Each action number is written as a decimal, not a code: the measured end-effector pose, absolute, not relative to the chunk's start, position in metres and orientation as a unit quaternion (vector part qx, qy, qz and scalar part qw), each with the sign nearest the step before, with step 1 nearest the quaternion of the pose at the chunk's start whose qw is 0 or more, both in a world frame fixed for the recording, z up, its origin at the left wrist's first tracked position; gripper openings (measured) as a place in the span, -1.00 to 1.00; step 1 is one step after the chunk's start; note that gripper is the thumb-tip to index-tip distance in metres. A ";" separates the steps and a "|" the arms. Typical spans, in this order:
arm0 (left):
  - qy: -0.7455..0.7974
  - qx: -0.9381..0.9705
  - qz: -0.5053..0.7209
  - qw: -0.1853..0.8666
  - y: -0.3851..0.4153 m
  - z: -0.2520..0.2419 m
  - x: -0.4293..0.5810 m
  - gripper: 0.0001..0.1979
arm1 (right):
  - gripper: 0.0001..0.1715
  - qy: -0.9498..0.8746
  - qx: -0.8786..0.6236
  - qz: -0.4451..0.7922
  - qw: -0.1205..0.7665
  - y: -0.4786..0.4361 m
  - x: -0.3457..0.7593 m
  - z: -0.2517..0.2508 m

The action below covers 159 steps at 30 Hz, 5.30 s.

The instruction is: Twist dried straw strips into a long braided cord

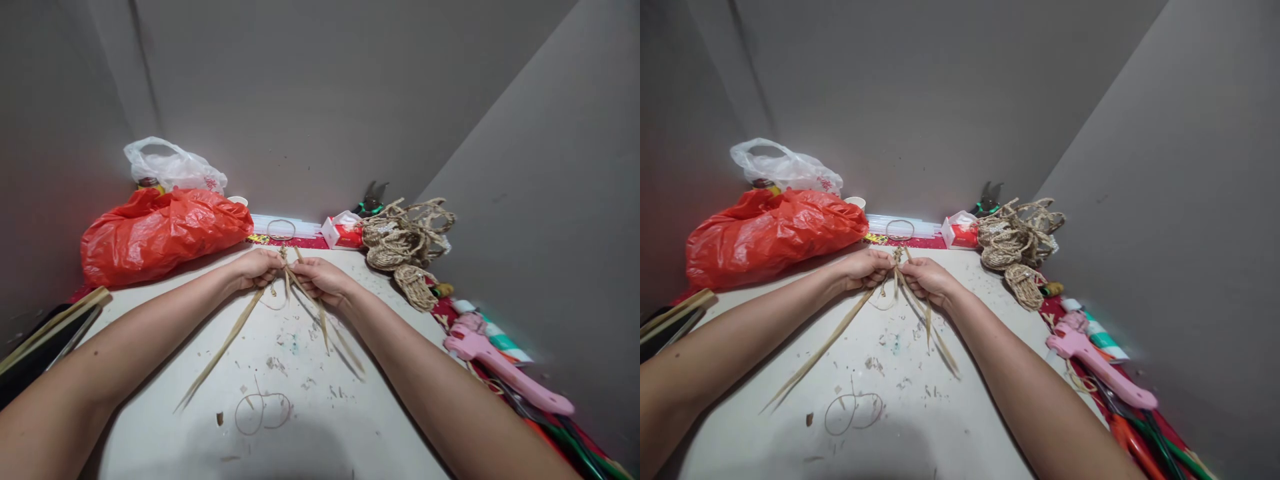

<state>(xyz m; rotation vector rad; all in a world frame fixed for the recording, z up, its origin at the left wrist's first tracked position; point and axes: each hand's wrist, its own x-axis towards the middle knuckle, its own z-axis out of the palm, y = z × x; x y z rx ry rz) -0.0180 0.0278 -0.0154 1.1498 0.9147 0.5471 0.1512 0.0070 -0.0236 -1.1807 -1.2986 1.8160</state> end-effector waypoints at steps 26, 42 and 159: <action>0.469 0.540 0.297 0.633 0.019 -0.017 -0.008 -0.83 | -0.86 -0.755 -0.521 0.291 0.272 -0.009 0.163 -0.011; 0.458 0.539 0.292 0.643 0.020 -0.018 -0.010 -0.80 | -0.85 -0.759 -0.591 0.136 0.236 -0.005 0.157 -0.028; 0.451 0.688 0.284 0.492 0.022 -0.031 -0.009 -0.79 | -0.65 -0.679 -0.596 0.324 0.282 -0.011 0.131 -0.026</action>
